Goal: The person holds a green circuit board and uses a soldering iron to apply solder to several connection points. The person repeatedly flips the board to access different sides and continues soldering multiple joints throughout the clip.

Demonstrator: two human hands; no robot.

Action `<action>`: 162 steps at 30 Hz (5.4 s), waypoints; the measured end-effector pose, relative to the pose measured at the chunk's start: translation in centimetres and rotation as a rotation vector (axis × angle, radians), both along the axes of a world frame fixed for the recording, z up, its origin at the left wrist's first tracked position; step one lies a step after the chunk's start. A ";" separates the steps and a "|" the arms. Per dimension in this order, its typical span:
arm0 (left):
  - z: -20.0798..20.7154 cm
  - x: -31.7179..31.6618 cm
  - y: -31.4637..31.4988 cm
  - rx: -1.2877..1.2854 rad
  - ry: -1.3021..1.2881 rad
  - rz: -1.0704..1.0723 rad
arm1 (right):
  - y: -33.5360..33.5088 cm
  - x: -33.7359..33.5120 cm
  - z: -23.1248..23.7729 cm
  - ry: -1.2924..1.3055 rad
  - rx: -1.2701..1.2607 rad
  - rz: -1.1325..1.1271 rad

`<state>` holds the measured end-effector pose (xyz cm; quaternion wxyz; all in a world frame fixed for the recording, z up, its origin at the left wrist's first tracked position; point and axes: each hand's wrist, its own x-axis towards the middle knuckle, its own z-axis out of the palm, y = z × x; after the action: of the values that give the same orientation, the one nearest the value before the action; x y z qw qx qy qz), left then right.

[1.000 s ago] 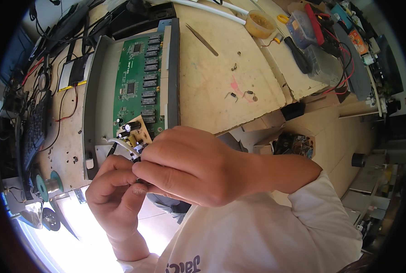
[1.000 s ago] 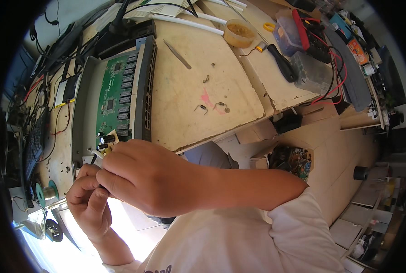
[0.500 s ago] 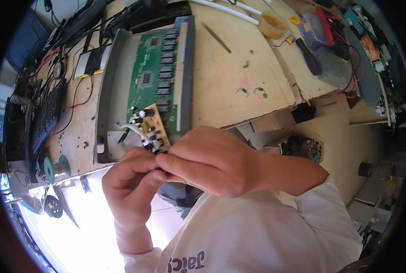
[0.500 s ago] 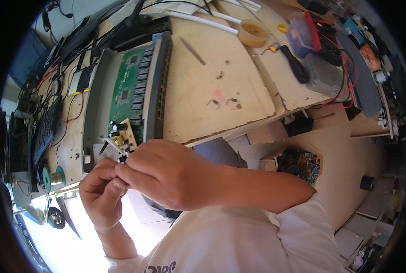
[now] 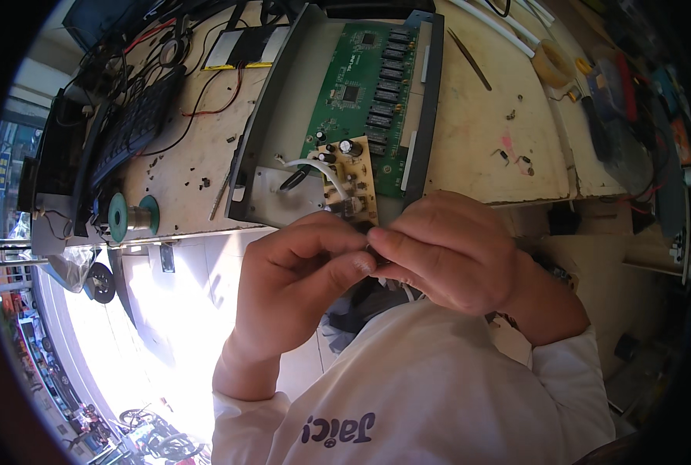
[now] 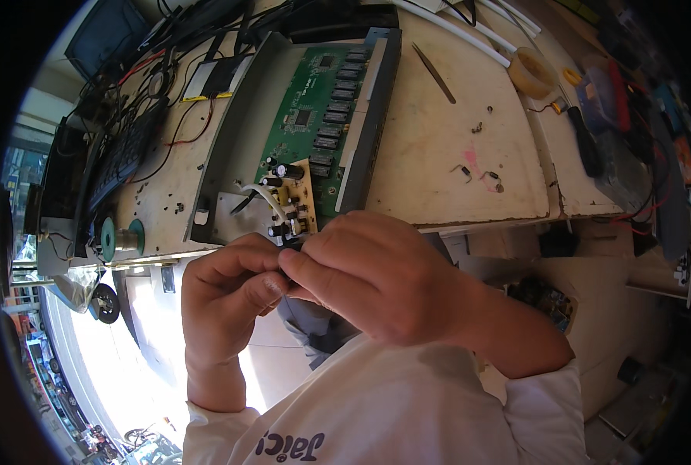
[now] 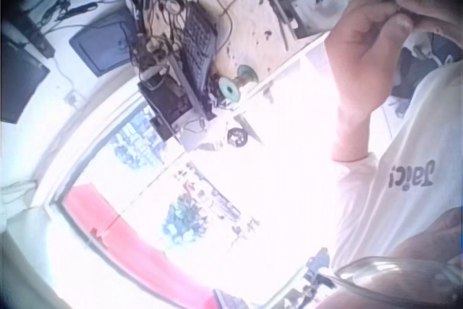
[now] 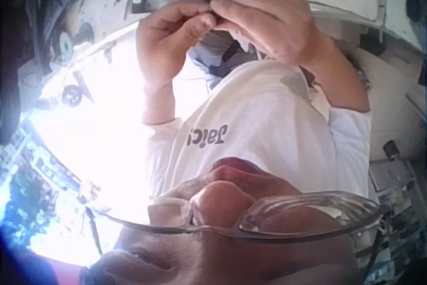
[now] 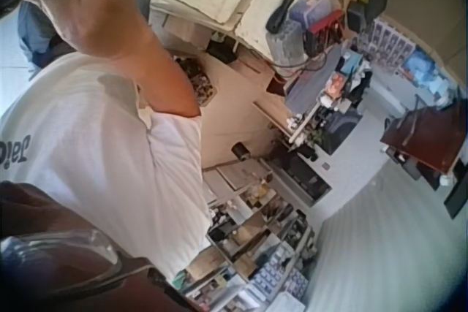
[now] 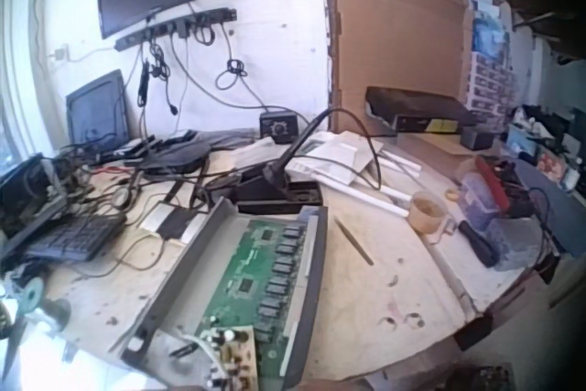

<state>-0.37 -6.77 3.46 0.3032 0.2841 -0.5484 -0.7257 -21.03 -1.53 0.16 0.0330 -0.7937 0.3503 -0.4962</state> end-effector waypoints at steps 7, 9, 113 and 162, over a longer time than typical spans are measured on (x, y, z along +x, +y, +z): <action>0.6 0.4 -1.8 -0.287 -0.168 0.176 | -1.6 -1.3 3.0 0.069 0.194 -0.131; 0.3 0.1 -3.1 -0.445 -0.238 0.249 | -2.1 -0.8 3.4 0.185 0.237 -0.297; -3.6 0.5 -0.3 -0.838 -0.371 0.204 | -5.8 -0.5 1.8 -0.128 0.517 -0.155; -5.6 1.4 -1.5 -0.937 -0.174 0.210 | -5.0 0.9 1.5 0.152 0.337 -0.331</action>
<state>1.04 -8.29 -2.13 0.4230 0.2307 -0.8077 -0.3398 -20.13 -6.52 1.62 0.0569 -0.7440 0.5548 -0.3681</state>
